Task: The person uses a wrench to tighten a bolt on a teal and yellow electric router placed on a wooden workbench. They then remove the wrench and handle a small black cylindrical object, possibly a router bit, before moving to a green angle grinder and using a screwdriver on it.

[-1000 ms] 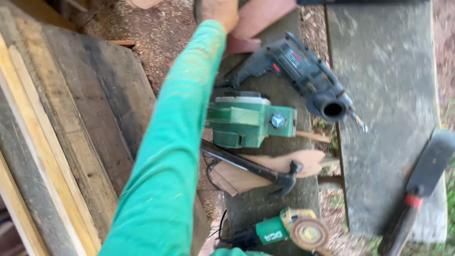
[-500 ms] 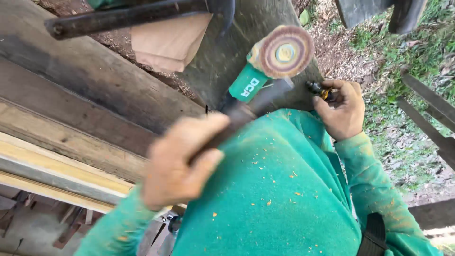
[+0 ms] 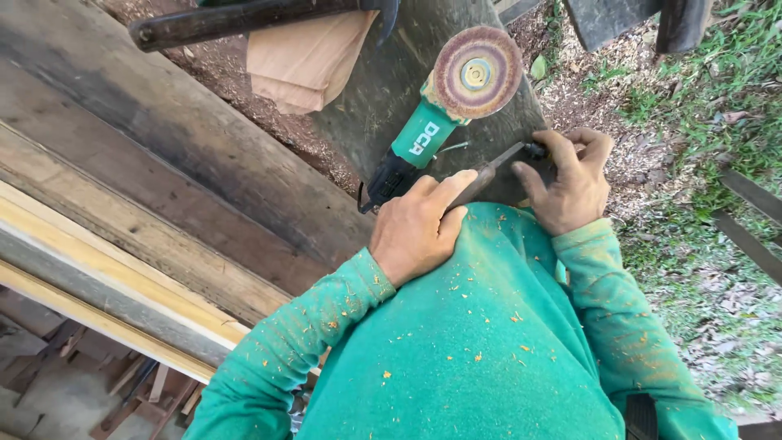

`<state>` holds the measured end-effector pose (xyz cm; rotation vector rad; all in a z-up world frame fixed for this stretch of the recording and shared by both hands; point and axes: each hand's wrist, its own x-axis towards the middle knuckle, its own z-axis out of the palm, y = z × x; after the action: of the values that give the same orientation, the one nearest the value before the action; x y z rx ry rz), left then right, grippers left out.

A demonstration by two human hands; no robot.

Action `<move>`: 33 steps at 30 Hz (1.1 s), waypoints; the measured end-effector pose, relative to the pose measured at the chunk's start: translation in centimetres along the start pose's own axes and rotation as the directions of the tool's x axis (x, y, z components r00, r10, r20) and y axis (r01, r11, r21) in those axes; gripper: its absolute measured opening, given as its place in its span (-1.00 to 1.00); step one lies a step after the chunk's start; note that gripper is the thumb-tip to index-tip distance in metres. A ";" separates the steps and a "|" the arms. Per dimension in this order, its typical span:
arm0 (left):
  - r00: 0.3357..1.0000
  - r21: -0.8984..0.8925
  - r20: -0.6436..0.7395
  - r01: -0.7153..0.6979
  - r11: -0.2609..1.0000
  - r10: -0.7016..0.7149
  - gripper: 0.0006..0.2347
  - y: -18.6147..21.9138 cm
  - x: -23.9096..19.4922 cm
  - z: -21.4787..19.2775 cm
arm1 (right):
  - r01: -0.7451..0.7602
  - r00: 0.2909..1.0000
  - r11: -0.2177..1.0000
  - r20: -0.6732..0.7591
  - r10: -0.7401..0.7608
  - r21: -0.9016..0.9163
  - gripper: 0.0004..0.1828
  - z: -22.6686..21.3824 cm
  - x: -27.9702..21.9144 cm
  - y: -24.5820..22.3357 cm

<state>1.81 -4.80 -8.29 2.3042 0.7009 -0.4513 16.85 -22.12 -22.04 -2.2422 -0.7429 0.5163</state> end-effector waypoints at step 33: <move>0.991 0.138 0.125 -0.066 0.988 0.049 -0.58 2.9 1.8 -0.5 | 0.304 0.916 0.940 -0.224 -0.334 -0.156 -0.62 3.0 1.1 2.6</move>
<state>5.02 -5.69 -7.34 2.3988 0.5572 -0.6263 17.01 -21.43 -26.07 -2.1782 -1.0037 0.0312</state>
